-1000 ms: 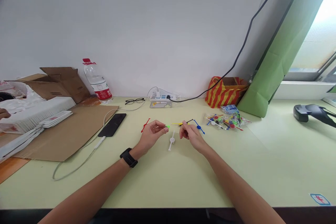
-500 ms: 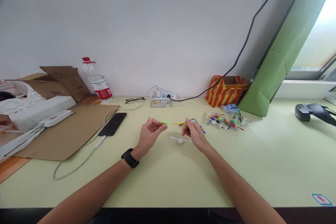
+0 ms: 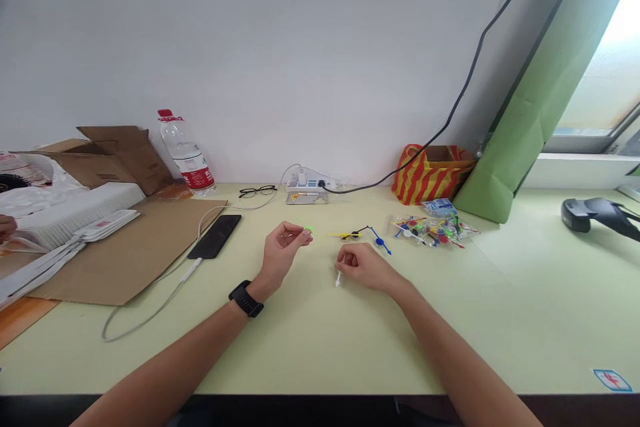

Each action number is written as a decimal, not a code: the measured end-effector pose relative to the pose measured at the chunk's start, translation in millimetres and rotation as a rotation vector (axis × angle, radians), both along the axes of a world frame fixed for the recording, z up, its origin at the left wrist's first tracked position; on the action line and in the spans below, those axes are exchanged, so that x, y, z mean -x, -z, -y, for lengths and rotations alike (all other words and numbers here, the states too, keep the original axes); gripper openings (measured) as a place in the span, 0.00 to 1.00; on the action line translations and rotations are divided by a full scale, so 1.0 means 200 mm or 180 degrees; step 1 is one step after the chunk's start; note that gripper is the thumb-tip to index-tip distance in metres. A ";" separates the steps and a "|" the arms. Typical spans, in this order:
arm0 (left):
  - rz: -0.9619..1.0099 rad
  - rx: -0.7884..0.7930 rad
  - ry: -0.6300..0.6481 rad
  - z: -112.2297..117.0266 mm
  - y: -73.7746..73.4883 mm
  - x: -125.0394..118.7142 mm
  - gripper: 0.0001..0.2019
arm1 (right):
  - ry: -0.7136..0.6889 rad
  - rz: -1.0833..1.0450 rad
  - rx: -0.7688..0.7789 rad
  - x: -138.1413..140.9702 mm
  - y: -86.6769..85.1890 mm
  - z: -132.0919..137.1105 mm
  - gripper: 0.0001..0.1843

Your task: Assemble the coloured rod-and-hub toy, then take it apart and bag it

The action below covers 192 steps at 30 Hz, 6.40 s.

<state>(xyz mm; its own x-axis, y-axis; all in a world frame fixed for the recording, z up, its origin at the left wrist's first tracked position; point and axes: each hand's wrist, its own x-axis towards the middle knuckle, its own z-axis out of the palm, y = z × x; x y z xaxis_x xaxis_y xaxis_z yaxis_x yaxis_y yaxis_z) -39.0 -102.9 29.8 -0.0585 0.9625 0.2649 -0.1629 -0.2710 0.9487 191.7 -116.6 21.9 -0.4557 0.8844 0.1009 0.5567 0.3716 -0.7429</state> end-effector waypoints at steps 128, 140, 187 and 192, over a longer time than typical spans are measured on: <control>-0.3812 0.0083 -0.0624 -0.16 0.09 0.22 0.33 | 0.1225 0.0667 -0.0592 -0.19 0.17 -0.20 0.33; -0.2853 -0.1073 0.1288 0.03 0.09 0.06 0.57 | -0.0334 0.0181 -0.0727 0.19 0.04 0.09 0.28; -0.1274 0.0005 0.0178 -0.12 0.16 0.06 0.10 | 0.1150 0.0838 -0.0936 0.00 0.19 -0.79 0.24; -0.1349 -0.0100 0.0055 -0.09 0.13 0.05 0.09 | 0.1187 0.0654 -0.0850 -0.03 0.18 -0.80 0.22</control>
